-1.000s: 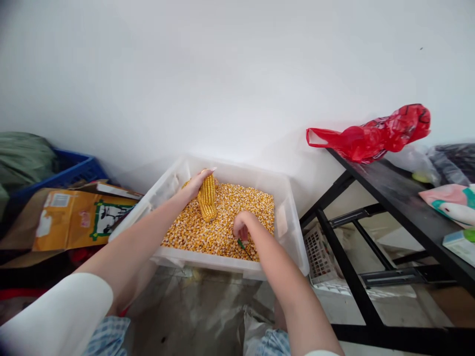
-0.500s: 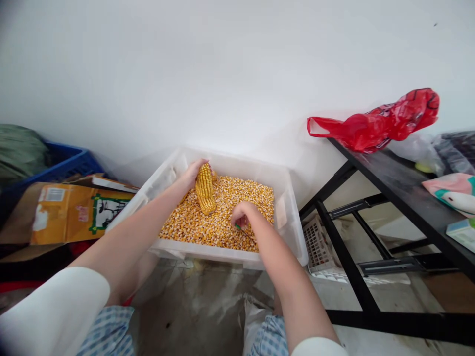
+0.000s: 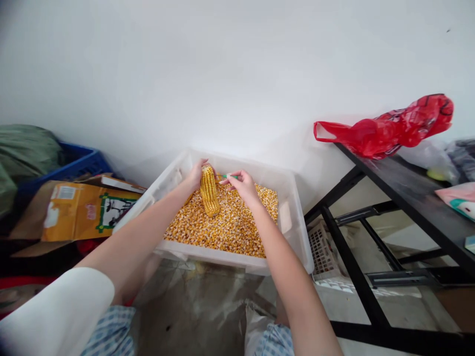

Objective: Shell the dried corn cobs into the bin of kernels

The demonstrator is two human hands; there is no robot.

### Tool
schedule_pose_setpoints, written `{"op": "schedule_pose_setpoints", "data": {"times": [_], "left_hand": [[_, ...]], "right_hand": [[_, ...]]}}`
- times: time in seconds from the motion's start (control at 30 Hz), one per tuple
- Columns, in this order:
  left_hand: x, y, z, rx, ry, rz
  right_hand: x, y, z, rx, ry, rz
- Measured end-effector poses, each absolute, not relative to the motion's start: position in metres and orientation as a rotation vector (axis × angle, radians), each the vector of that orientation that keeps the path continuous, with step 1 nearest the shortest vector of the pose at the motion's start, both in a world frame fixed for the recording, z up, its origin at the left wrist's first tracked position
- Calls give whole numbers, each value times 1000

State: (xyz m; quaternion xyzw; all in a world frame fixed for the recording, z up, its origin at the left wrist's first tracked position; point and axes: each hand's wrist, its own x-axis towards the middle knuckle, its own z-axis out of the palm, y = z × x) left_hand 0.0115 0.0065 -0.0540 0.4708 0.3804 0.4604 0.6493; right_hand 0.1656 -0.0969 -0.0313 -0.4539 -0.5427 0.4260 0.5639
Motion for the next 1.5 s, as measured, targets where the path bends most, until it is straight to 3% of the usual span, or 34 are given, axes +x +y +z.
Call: {"op": "schedule_pose_setpoints", "data": {"times": [0.3,0.57,1.17,1.5], "left_hand": [[19,2,-53,1051,760,920],[19,3,-57,1185,798,923],[23,-3,-54,1305,921,1132],[23,4,-53,1132,879,1052]], "right_hand": [[159,-100,-40,-1439,-1842,507],[161,-107,-21,-1397,-1723,71],[157,-112,-20,-1628,-1973,91],[162,-111,-19,-1777,-2036,22]]}}
